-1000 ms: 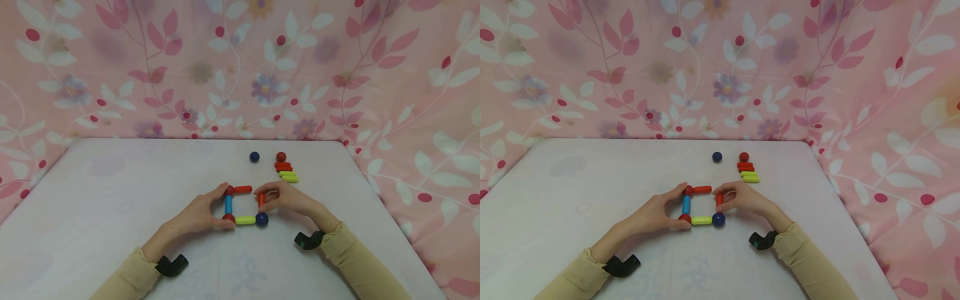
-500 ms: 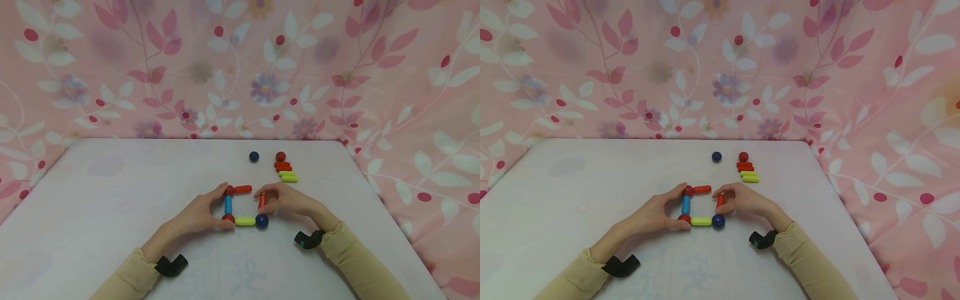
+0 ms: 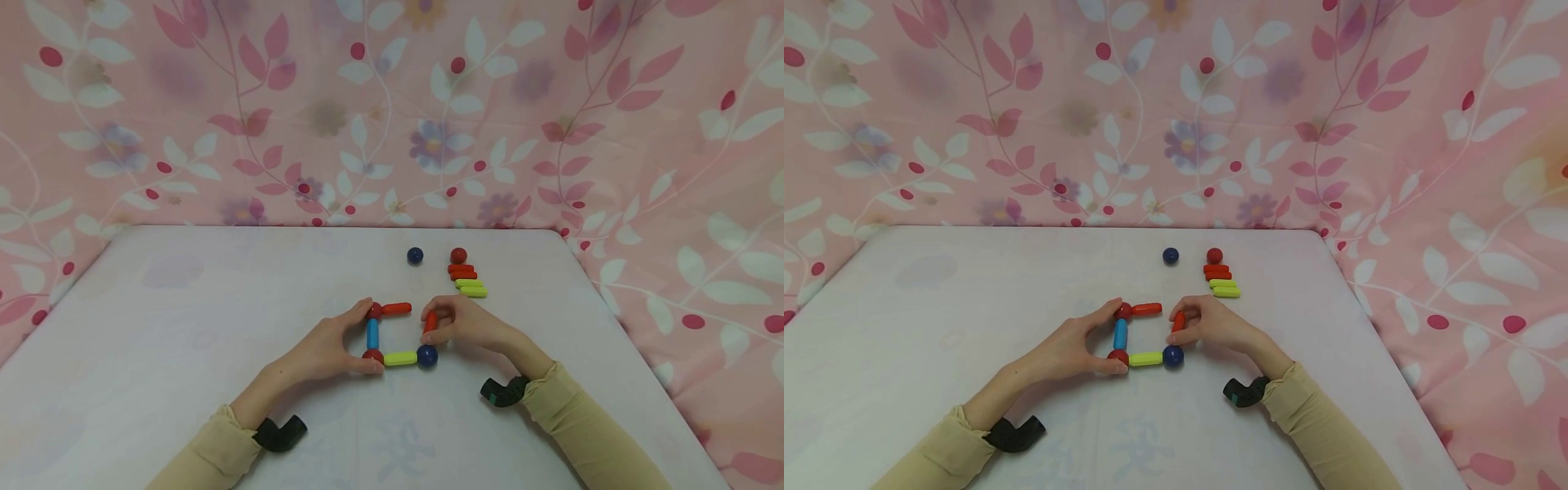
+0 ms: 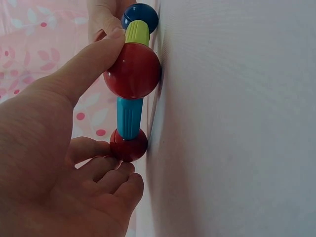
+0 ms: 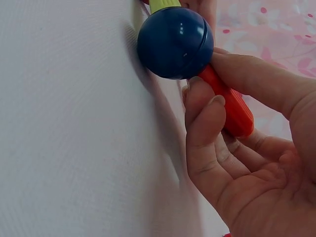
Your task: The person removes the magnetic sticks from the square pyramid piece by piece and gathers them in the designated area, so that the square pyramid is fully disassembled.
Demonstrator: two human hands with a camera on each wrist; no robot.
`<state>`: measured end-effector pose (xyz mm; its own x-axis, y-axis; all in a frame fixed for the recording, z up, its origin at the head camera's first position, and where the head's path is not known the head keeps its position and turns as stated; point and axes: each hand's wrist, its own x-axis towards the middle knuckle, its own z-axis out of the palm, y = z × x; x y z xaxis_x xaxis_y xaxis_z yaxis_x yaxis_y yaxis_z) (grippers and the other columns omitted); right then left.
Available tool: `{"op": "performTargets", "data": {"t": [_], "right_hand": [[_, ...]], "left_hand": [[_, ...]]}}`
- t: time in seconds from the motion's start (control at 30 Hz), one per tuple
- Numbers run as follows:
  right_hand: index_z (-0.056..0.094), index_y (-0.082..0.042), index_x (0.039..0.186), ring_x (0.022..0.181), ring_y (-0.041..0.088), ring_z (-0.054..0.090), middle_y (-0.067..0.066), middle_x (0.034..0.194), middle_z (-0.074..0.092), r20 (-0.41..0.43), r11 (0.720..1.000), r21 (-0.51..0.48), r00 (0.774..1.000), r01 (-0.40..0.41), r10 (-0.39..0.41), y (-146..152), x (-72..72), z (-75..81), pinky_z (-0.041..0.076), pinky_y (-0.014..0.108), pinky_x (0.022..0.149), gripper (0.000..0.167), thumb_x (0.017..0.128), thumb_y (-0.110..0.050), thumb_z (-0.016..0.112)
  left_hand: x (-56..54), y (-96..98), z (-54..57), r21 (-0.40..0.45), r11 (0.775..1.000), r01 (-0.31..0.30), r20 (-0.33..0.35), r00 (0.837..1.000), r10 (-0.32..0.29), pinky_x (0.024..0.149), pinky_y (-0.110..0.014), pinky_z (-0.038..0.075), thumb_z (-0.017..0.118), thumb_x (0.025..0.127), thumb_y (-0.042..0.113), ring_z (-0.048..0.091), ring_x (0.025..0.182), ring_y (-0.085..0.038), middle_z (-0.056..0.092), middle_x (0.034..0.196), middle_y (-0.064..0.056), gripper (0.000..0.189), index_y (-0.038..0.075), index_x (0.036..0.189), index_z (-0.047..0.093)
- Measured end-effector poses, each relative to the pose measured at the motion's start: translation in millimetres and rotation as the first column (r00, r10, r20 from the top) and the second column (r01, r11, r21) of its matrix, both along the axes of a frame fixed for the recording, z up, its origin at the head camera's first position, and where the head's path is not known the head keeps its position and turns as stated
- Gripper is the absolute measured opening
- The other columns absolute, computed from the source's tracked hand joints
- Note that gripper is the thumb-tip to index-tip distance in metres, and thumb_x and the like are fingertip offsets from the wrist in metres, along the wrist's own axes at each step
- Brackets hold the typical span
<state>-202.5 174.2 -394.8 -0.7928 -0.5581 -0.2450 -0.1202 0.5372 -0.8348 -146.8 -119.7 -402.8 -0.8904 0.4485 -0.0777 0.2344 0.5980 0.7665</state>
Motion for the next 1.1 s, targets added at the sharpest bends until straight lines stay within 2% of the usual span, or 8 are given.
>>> {"op": "performTargets", "data": {"t": [0.2,0.33,0.53,0.63,0.77,0.97,1.1], "right_hand": [[0.061,-0.009,0.106,0.084,0.023,0.062,0.004,0.087,0.07,-0.001,1.0,0.005,1.0,0.015,-0.015,-2.1,-0.7,-1.8,0.047,0.033,0.075,0.033,0.085,-0.025,0.081],[0.062,-0.01,0.104,0.084,0.023,0.063,0.004,0.088,0.07,-0.012,1.0,0.004,1.0,0.011,-0.011,-1.7,-0.7,-1.9,0.049,0.032,0.075,0.031,0.085,-0.025,0.081],[0.068,-0.019,0.1,0.088,0.022,0.064,0.0,0.092,0.07,-0.058,0.999,0.029,0.998,0.028,-0.026,3.8,-1.6,1.3,0.053,0.034,0.078,0.026,0.083,-0.034,0.082],[0.071,-0.023,0.098,0.089,0.021,0.066,-0.001,0.094,0.072,-0.082,0.997,0.008,0.994,0.075,-0.075,10.3,-3.2,4.7,0.054,0.036,0.08,0.022,0.083,-0.035,0.082],[0.073,-0.021,0.101,0.093,0.022,0.069,0.002,0.099,0.074,-0.092,0.987,-0.046,0.983,0.155,-0.159,24.0,-5.8,8.6,0.054,0.037,0.085,0.022,0.085,-0.035,0.081],[0.07,-0.012,0.117,0.106,0.024,0.067,0.008,0.126,0.061,-0.086,0.959,-0.078,0.956,0.273,-0.279,51.5,-5.9,12.2,0.056,0.03,0.09,0.034,0.089,-0.031,0.077],[0.069,-0.009,0.122,0.109,0.025,0.065,0.01,0.127,0.061,-0.092,0.945,-0.09,0.942,0.315,-0.323,69.8,-5.8,11.3,0.055,0.027,0.089,0.04,0.089,-0.029,0.077]], "left_hand": [[-0.4,-0.8,0.4,0.004,1.0,0.002,-0.002,1.0,-0.002,0.12,-0.048,0.029,0.086,0.073,0.05,0.024,0.152,-0.015,0.029,0.164,0.005,0.108,0.018,0.159,0.029],[-0.3,-0.8,1.2,0.002,1.0,0.002,-0.001,1.0,-0.002,0.12,-0.048,0.029,0.086,0.073,0.05,0.024,0.152,-0.015,0.028,0.164,0.005,0.108,0.018,0.159,0.029],[0.4,-1.0,1.9,-0.005,1.0,-0.004,0.008,1.0,0.004,0.12,-0.048,0.03,0.086,0.073,0.05,0.024,0.152,-0.015,0.029,0.163,0.006,0.108,0.019,0.159,0.028],[0.9,-0.8,1.9,-0.013,1.0,-0.011,0.022,1.0,0.011,0.117,-0.05,0.033,0.086,0.073,0.051,0.026,0.152,-0.019,0.03,0.163,0.006,0.109,0.019,0.159,0.028],[1.2,0.1,1.3,-0.026,1.0,-0.017,0.022,1.0,0.018,0.114,-0.053,0.038,0.086,0.073,0.051,0.027,0.151,-0.023,0.031,0.163,0.004,0.108,0.02,0.159,0.027],[2.2,2.1,2.0,-0.037,0.999,-0.021,0.027,0.999,0.022,0.11,-0.055,0.042,0.085,0.074,0.05,0.029,0.151,-0.026,0.031,0.163,0.002,0.108,0.02,0.16,0.027],[1.9,1.5,3.5,-0.028,0.999,-0.015,0.024,1.0,0.015,0.111,-0.054,0.041,0.086,0.074,0.05,0.028,0.151,-0.025,0.031,0.163,0.002,0.109,0.02,0.16,0.026]]}}
